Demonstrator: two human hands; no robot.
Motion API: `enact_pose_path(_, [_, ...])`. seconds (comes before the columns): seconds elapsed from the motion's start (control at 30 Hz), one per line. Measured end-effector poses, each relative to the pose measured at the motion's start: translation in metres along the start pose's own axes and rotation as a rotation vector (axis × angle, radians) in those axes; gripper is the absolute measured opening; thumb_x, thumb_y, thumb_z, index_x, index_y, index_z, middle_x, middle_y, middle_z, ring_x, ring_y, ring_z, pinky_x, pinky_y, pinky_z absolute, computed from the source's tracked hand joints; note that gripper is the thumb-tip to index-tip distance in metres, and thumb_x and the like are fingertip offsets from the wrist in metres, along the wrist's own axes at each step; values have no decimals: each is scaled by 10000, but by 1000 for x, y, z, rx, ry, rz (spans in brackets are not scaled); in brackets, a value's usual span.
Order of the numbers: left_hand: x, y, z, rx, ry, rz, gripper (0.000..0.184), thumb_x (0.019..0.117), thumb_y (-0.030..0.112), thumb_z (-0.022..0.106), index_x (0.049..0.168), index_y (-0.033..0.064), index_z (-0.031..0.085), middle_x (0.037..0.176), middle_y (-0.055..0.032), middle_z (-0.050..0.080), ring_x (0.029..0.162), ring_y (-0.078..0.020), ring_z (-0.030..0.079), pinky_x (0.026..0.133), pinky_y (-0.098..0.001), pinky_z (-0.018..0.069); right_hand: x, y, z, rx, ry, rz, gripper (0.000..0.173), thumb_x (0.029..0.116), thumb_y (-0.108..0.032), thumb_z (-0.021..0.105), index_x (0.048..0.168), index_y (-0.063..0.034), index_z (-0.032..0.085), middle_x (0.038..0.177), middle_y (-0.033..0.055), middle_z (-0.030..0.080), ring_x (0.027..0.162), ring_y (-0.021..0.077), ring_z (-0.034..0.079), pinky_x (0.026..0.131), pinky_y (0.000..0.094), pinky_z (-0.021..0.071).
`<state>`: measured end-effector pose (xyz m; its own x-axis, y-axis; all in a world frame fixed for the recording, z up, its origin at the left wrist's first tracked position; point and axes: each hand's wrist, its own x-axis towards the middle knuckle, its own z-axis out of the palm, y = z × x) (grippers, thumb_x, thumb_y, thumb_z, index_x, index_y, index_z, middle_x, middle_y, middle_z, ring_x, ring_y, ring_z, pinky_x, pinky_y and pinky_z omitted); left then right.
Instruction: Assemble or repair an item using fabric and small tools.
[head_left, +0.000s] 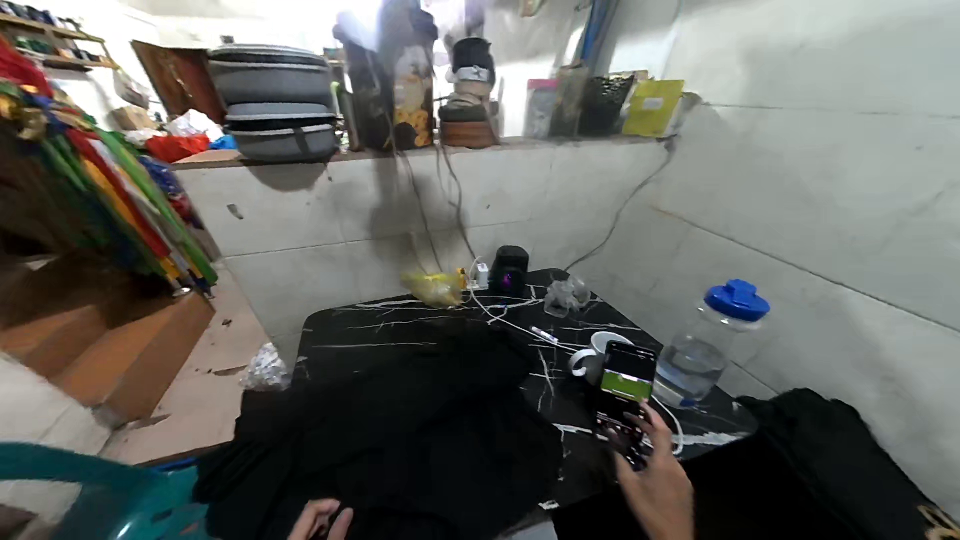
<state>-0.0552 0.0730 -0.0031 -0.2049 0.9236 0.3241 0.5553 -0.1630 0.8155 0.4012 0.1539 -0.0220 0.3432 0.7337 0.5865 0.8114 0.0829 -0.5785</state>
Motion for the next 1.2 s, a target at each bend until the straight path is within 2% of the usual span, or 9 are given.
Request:
enact_pose_path(0.2, [10, -5, 10, -51, 77, -116, 212, 978, 202, 688, 1040, 2, 715, 697, -1, 607, 608, -48, 550, 585, -227, 483, 5, -5, 0, 4, -85, -97, 776, 887, -182, 718, 1550, 25, 371, 1555, 254, 450, 1258, 470, 603, 912, 640, 544])
enact_pose_path(0.3, [14, -7, 15, -12, 93, -156, 214, 968, 250, 700, 1009, 42, 728, 644, 27, 575, 548, -47, 511, 533, -229, 447, -4, -43, 4, 144, -184, -130, 606, 922, -140, 704, 1437, 87, 479, 1426, 295, 551, 1271, 434, 595, 1021, 569, 520])
enact_pose_path(0.4, [19, -11, 21, 55, 90, -208, 255, 959, 344, 707, 987, 92, 738, 605, 49, 534, 519, -73, 487, 521, -274, 434, -28, -90, 17, 266, -382, -271, 355, 950, -222, 721, 1199, 30, 692, 1249, 216, 681, 1160, 323, 677, 964, 476, 581])
enact_pose_path(0.53, [28, -10, 22, 156, 77, -279, 289, 953, 421, 691, 984, 138, 741, 591, 59, 500, 524, -113, 481, 547, -350, 443, -53, -138, 27, 199, -857, -339, 686, 816, -613, 788, 1347, -194, 675, 1493, 115, 550, 969, 296, 730, 694, 524, 615])
enact_pose_path(0.6, [31, -11, 19, 135, 89, -260, 268, 942, 401, 711, 975, 137, 745, 576, 71, 494, 504, -92, 462, 527, -316, 426, -55, -138, 32, 201, -901, -343, 637, 824, -512, 826, 1340, -172, 672, 1460, 126, 569, 924, 315, 730, 682, 537, 608])
enact_pose_path(0.7, [36, -6, 11, 12, 90, -181, 225, 925, 332, 754, 961, 110, 757, 568, 86, 503, 480, -37, 424, 488, -227, 375, -50, -121, 39, 402, -703, -360, 210, 854, -16, 727, 1063, -21, 751, 1095, 137, 733, 953, 256, 728, 831, 450, 613])
enact_pose_path(0.83, [46, -2, 10, -38, 42, -138, 232, 889, 349, 790, 932, 121, 779, 573, 96, 528, 481, -16, 428, 483, -206, 371, -42, -120, 50, 431, -587, -150, 142, 922, -43, 648, 1016, 29, 726, 928, 146, 730, 866, 263, 714, 821, 484, 582])
enact_pose_path(1.07, [55, 4, 27, 411, 138, 118, 232, 888, 229, 761, 1097, 129, 768, 1096, -127, 699, 1014, -353, 658, 865, -536, 546, -44, -111, 74, 406, -625, 68, 209, 974, -192, 668, 1057, -9, 727, 912, 134, 726, 861, 259, 705, 824, 498, 567])
enact_pose_path(1.2, [40, 39, 64, 304, -2, 407, 143, 956, 249, 692, 1010, 174, 800, 1069, -37, 748, 1047, -246, 686, 917, -438, 559, -42, -105, 74, 440, -698, 79, 252, 1002, -240, 617, 1036, -13, 720, 929, 116, 712, 891, 224, 685, 850, 481, 547])
